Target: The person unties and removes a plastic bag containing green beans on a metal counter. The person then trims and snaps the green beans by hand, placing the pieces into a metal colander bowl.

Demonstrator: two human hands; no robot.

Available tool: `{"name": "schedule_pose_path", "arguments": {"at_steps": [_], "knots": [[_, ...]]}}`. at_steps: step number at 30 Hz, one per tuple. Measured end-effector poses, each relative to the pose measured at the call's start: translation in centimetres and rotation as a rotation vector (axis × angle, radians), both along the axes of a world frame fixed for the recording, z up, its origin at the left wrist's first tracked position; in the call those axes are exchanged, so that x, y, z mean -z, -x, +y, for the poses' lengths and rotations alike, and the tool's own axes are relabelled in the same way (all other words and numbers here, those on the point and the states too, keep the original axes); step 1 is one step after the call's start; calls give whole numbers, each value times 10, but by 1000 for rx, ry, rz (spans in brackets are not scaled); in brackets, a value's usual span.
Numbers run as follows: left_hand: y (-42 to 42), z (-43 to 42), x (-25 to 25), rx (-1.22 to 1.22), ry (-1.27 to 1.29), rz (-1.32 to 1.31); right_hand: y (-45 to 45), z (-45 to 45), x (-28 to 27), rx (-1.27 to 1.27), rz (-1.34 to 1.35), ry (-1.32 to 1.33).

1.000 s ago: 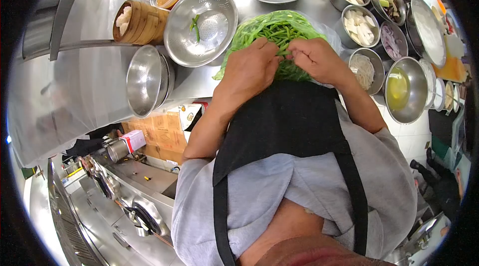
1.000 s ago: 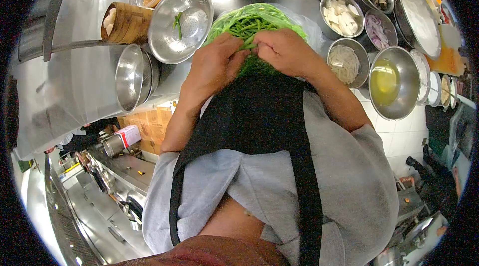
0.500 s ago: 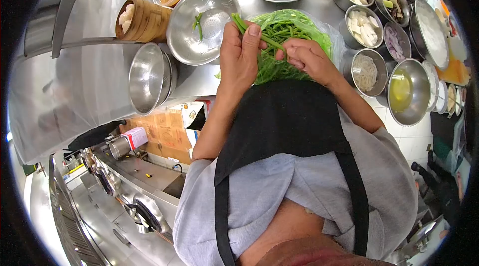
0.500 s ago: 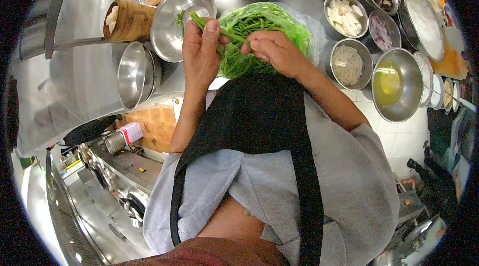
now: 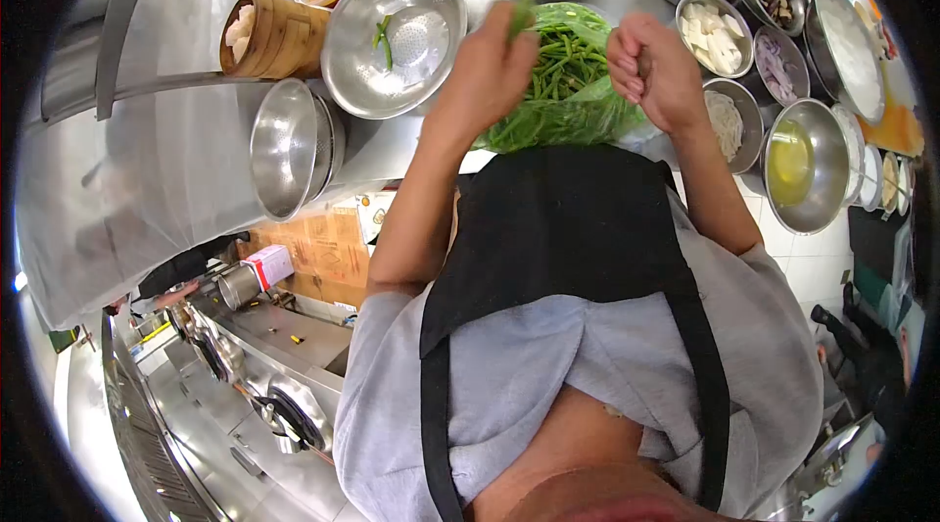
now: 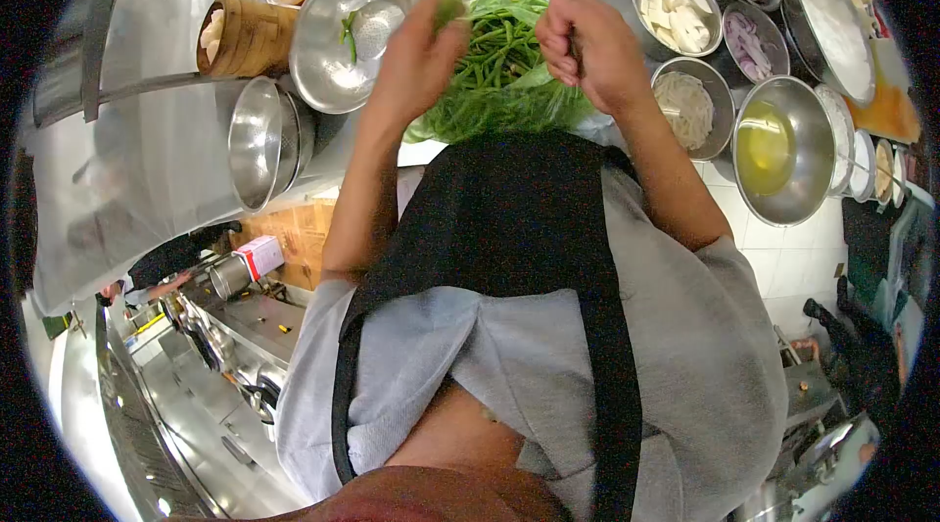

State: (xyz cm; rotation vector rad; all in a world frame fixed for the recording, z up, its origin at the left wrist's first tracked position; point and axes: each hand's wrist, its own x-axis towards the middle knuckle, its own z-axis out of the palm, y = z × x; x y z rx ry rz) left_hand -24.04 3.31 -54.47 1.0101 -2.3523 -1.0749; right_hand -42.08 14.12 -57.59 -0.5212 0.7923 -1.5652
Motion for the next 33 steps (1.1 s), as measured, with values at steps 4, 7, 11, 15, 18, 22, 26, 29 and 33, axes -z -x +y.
{"name": "schedule_pose_path", "arguments": {"at_steps": [4,7,11,15,18,22,26,29,33], "knots": [[24,-4,17,80,219,-465,-1,3,-2,-54,135,-101],[17,-14,16,195,199,-377,6,5,5,-93,221,-90],[-18,-16,-18,192,141,-296,2,-3,18,7,645,-6],[-38,-10,-43,157,-91,-278,-14,-10,3,-46,1042,78],[-44,-12,-45,164,-83,-239,-14,-15,2,-174,1165,171],[-52,-15,-12,227,-82,-122,-16,-14,-15,-338,1193,140],[-48,-8,-25,235,-48,-274,-22,-15,-28,-341,1261,37],[-49,-3,-33,199,-61,-281,-20,-15,-16,-398,1340,123],[-46,0,-30,199,-19,-282,-19,-16,-6,-339,1278,156]]}}
